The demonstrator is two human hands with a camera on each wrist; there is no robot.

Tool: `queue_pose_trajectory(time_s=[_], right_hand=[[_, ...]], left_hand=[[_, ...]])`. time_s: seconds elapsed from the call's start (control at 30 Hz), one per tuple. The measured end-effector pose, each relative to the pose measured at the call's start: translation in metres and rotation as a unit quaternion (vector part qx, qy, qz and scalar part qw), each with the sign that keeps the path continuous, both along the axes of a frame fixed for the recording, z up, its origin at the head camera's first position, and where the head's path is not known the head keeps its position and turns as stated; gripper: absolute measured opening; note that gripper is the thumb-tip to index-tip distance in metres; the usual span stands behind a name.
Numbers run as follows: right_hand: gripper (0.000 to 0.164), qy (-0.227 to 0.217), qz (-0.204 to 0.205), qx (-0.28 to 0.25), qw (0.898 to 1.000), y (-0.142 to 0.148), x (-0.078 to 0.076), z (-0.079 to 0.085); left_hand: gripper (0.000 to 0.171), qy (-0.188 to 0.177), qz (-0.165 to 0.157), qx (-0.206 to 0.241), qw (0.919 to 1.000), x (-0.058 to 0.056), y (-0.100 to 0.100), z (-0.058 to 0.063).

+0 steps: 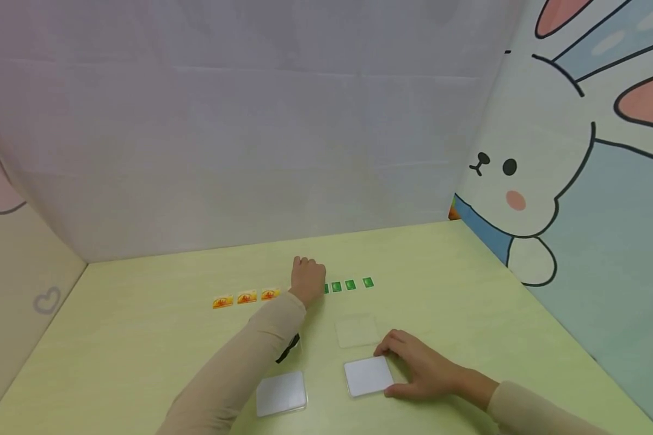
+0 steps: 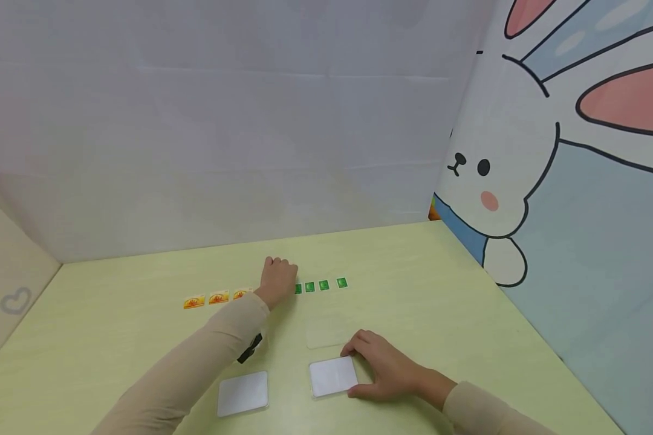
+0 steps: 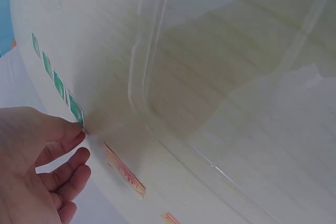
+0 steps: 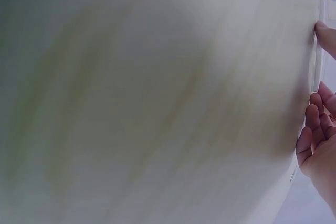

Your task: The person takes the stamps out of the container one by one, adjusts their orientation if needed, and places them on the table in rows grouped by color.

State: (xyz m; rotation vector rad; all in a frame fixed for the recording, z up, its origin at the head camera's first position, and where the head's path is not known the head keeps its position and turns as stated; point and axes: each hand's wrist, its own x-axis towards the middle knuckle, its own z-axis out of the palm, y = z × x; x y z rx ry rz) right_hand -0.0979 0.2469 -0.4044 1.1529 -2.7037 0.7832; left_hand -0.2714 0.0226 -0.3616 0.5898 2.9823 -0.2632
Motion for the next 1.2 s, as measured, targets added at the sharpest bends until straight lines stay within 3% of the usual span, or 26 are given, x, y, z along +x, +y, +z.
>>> queue_pose_trajectory(time_s=[0.3,0.5,0.93,1.2], right_hand=[[0.049,-0.006,-0.007,0.006,1.000,-0.001,0.000,0.001],[0.050,-0.003,-0.011,0.009,1.000,-0.002,-0.001,0.000],[0.050,-0.030,0.001,0.013,0.999,0.001,0.000,0.004],[0.051,-0.041,0.010,0.015,0.999,0.001,-0.003,0.006]], left_hand=[[0.011,-0.001,0.010,0.005,0.9999,-0.001,-0.001,0.002],[0.013,0.000,0.013,0.022,0.9997,0.002,-0.003,0.010],[0.014,-0.004,0.006,0.059,0.9982,0.025,-0.017,0.019],[0.016,0.030,-0.006,0.073,0.9968,0.046,-0.034,0.021]])
